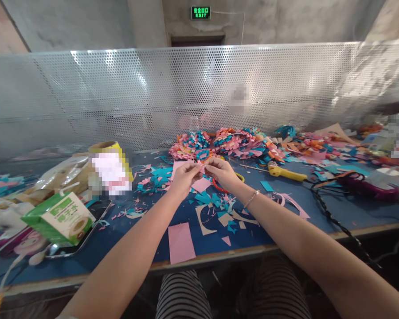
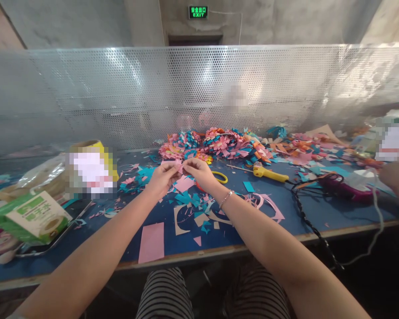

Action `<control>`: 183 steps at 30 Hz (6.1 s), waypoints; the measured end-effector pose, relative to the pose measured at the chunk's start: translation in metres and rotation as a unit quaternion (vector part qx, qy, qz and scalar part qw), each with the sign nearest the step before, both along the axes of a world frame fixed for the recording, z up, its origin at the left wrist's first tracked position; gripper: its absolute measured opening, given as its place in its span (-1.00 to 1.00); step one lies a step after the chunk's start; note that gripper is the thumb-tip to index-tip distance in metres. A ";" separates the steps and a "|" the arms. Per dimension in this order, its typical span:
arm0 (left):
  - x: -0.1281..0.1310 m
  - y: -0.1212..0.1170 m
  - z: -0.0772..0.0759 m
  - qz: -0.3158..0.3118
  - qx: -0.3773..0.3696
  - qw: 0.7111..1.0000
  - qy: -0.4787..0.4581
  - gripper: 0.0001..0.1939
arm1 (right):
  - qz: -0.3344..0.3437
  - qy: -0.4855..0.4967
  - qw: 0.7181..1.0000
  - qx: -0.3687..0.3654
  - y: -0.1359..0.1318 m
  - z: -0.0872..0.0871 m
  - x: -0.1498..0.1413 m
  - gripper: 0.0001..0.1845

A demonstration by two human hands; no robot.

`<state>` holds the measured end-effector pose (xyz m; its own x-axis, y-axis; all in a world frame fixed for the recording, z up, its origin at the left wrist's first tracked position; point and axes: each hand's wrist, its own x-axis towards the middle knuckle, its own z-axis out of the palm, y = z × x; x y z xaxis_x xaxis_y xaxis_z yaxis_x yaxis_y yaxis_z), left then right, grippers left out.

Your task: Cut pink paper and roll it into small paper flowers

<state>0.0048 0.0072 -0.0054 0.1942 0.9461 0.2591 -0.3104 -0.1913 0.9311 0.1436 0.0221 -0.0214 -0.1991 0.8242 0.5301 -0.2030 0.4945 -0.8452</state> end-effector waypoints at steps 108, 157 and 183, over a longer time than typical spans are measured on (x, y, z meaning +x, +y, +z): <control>-0.005 0.013 -0.009 0.063 0.079 0.990 0.094 -0.80 | -0.079 0.024 0.992 -0.092 -0.002 0.009 0.003 -0.79; -0.007 0.013 -0.006 0.077 0.121 0.960 0.242 -0.89 | -0.084 -0.103 0.990 -0.048 0.002 0.001 -0.001 -0.78; -0.002 0.000 0.009 -0.004 -0.192 0.980 -0.059 -0.90 | -0.189 -0.233 0.900 0.316 -0.002 0.008 0.010 -0.87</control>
<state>0.0030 0.0068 0.0035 0.1912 0.9771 -0.0938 -0.4206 0.1679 0.8916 0.1541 0.0200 -0.0132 -0.2890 0.4430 0.8487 0.3849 0.8655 -0.3206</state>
